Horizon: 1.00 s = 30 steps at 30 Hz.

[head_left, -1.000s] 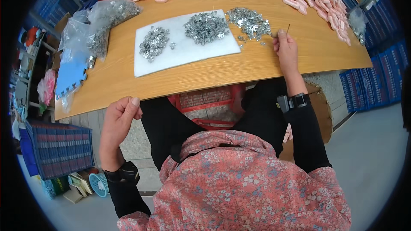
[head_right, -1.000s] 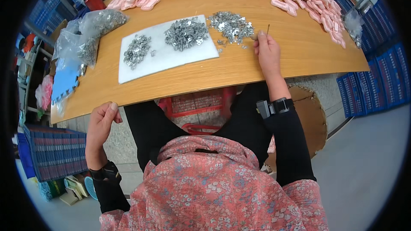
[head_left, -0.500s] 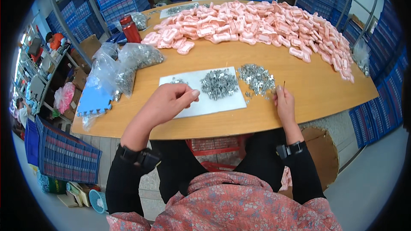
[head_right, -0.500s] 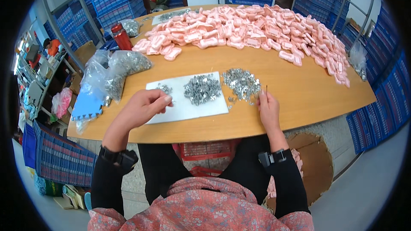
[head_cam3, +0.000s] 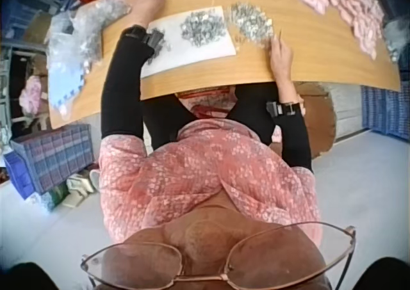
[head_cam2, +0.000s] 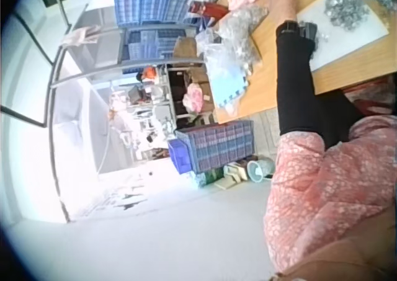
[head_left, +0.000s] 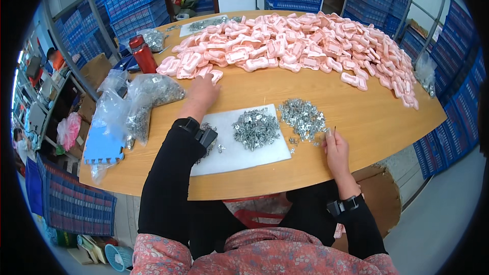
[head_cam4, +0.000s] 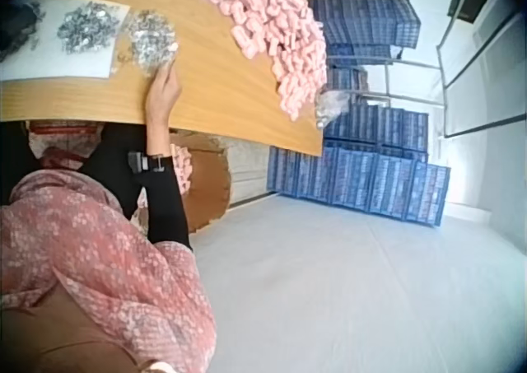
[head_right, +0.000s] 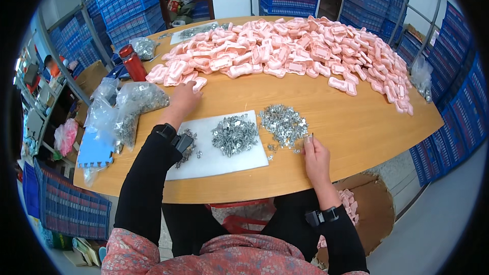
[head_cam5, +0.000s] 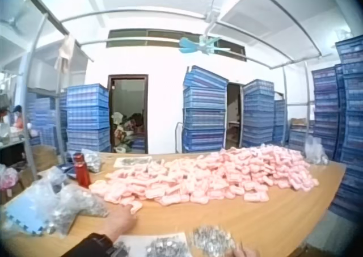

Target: The person assembles small pink plastic cases by inserting metal components into them using a small tool. They repeatedly pick up a case, insert a metal piece, and place the finished unit on the table. The workspace contains piles of pink cases and metal parts.

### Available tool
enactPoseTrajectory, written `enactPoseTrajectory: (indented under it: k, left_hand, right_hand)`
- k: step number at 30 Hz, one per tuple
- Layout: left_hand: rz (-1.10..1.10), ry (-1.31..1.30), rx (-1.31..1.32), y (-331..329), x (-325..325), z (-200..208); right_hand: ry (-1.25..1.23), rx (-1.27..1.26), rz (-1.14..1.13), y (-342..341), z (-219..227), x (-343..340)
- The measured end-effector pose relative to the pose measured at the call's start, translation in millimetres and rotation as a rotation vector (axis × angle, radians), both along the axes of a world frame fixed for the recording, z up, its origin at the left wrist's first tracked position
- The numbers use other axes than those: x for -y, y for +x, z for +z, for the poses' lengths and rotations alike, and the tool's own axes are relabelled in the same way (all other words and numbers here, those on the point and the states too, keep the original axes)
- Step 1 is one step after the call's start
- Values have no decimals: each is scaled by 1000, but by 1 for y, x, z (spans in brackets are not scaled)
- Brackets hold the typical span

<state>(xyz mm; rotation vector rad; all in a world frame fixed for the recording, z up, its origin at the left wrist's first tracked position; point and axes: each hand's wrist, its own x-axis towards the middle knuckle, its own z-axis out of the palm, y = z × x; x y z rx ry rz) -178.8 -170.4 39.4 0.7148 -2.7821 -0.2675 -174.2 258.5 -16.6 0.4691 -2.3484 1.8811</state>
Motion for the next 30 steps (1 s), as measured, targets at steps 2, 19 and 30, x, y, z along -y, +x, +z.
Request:
enactPoseTrajectory:
  k: [2, 19, 30]
  left_hand:
    - [70, 24, -31, -6, -3, 0]
    - [-138, 121, 116, 13, 5, 36]
    - [-528, 639, -311, 125, -121, 51]
  right_hand:
    - [-5, 25, -2, 2, 4, 1]
    - [-133, 56, 33, 6, 5, 4]
    - [-201, 35, 35, -6, -7, -6]
